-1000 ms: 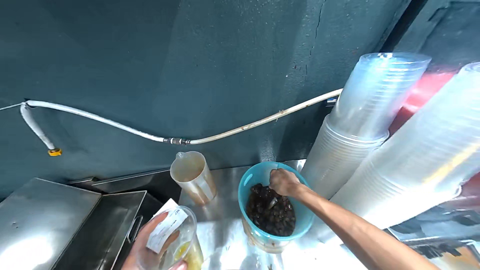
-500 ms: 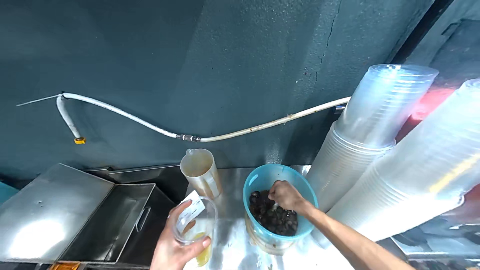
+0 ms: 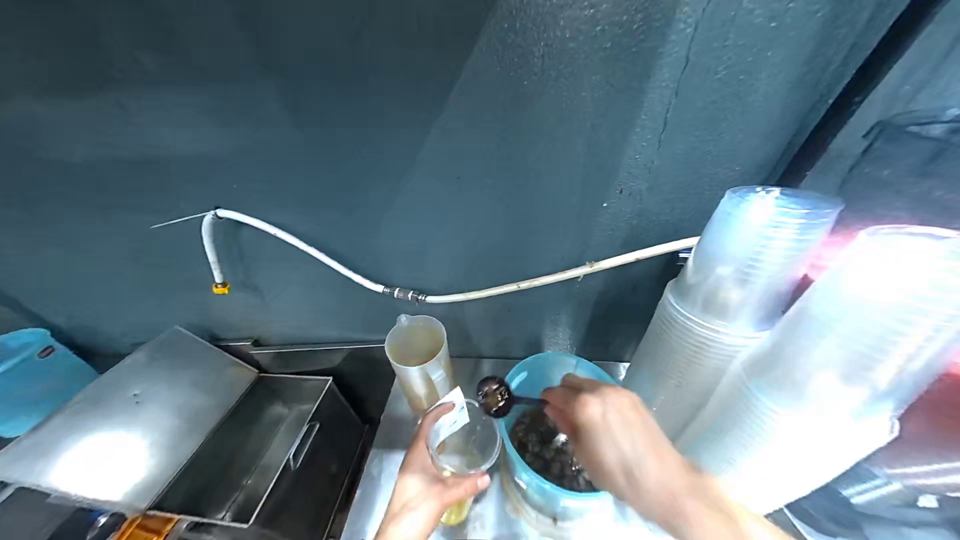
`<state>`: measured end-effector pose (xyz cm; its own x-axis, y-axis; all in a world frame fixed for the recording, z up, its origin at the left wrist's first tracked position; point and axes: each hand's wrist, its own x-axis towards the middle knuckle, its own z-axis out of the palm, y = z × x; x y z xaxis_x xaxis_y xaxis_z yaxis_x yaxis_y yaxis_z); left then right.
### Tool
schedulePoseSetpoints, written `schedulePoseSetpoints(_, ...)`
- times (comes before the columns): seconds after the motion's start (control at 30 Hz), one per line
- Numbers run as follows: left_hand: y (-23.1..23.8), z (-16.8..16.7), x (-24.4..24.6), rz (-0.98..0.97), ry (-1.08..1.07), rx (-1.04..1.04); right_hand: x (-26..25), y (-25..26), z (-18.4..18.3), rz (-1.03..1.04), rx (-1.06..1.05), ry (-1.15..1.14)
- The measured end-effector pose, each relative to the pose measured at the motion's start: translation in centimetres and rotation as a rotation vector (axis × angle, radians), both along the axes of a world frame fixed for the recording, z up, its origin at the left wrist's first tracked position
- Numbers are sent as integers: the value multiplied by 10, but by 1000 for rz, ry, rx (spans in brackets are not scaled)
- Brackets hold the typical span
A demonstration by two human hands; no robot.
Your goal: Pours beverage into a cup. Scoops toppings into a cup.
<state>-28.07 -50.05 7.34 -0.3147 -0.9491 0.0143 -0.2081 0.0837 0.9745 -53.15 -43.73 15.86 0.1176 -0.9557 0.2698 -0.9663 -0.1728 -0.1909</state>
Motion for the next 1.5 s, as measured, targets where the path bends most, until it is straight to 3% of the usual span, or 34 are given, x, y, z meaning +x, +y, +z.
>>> schedulePoseSetpoints(0.07,1,3,-11,-33,55,3,18,4,-14,157,-338,247)
schedulePoseSetpoints(0.13,0,4,-16,-55,61,-11,25,6,-22,265,-496,404)
schedulePoseSetpoints(0.27,-3,3,-21,-37,154,-50,17,8,-17,209,-590,330)
schedulePoseSetpoints(0.33,-1,3,-22,-33,201,-35,4,9,-6,-9,-460,211)
schedulePoseSetpoints(0.37,-4,0,-20,-33,210,-44,-3,8,1,-156,-270,158)
schedulePoseSetpoints(0.43,-11,-7,-15,-17,217,-60,-11,-14,19,-380,383,30)
schedulePoseSetpoints(0.47,-13,-13,-12,-12,217,-58,-15,-34,8,-413,625,-34)
schedulePoseSetpoints(0.53,-16,-26,-7,-30,216,-64,-21,-71,-47,-418,845,-126)
schedulePoseSetpoints(0.6,-20,-32,-3,-67,228,-95,-22,-99,-94,-432,913,-132)
schedulePoseSetpoints(0.67,-23,-30,4,-79,246,-127,-24,-116,-115,-440,960,-134)
schedulePoseSetpoints(0.9,-30,-29,23,-26,175,-146,-43,-122,-129,-528,1062,-242)
schedulePoseSetpoints(1.23,-26,-28,25,0,133,-64,-65,-115,-172,-761,1043,-764)
schedulePoseSetpoints(1.3,-25,-24,25,2,127,-60,-65,-112,-166,-724,1041,-666)
schedulePoseSetpoints(1.43,-22,-20,25,-21,140,-56,-28,-98,-112,-467,934,-115)
schedulePoseSetpoints(1.5,-23,-20,26,-19,152,-67,-14,-94,-104,-386,844,81)
